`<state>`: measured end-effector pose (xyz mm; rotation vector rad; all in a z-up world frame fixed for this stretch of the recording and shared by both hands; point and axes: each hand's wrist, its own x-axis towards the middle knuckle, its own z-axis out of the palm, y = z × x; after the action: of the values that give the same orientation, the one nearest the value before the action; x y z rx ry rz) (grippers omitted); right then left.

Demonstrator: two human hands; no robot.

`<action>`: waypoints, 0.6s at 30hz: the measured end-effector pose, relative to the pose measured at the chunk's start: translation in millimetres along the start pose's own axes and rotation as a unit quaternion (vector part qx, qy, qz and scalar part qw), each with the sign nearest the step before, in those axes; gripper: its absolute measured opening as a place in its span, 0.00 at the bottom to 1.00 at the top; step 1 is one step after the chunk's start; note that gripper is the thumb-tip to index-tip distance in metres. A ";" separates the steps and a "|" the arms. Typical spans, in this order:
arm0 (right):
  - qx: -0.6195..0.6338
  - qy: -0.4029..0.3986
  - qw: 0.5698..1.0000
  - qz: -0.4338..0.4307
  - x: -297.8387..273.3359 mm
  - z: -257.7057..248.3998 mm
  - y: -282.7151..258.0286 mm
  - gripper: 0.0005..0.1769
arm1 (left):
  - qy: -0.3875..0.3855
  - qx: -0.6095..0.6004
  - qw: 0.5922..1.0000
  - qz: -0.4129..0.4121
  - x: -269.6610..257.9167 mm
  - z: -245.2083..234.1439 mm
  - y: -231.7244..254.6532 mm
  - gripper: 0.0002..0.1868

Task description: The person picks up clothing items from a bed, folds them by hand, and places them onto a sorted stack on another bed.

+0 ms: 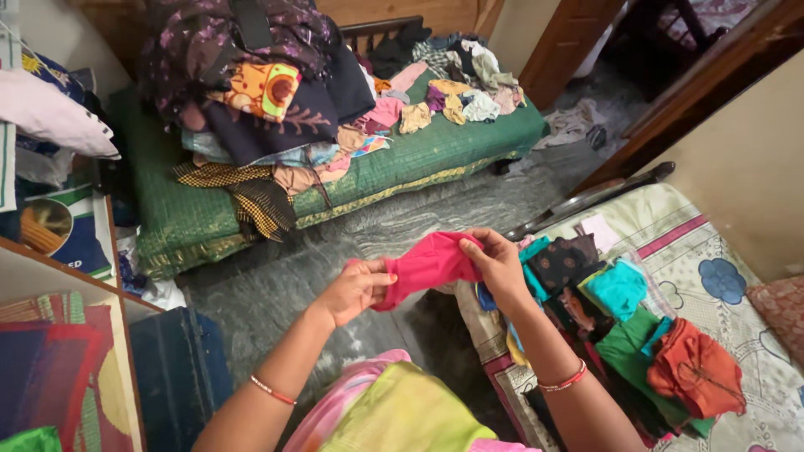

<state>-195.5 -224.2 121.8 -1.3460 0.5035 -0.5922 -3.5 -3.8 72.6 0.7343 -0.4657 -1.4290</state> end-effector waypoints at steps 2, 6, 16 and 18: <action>-0.082 0.003 0.997 -0.007 3.6 -4.3 -2.8 0.09 | 0.007 0.015 0.999 0.027 -1.7 3.6 -2.0 0.14; -0.322 0.062 0.936 -0.129 7.3 -7.2 -13.2 0.11 | 0.038 -0.001 0.993 0.112 1.0 18.3 4.9 0.13; -0.085 0.040 0.987 -0.133 -5.3 26.6 -4.0 0.10 | 0.001 -0.091 0.995 0.051 -29.9 50.4 32.4 0.31; -0.197 -0.050 0.971 -0.121 -21.6 46.2 -19.3 0.14 | -0.014 -0.076 0.996 0.055 -29.2 37.7 23.1 0.32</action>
<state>-183.9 -178.0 148.1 -1.8254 0.3876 -0.6400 -16.2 18.1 119.2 0.5596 -0.4084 -1.3565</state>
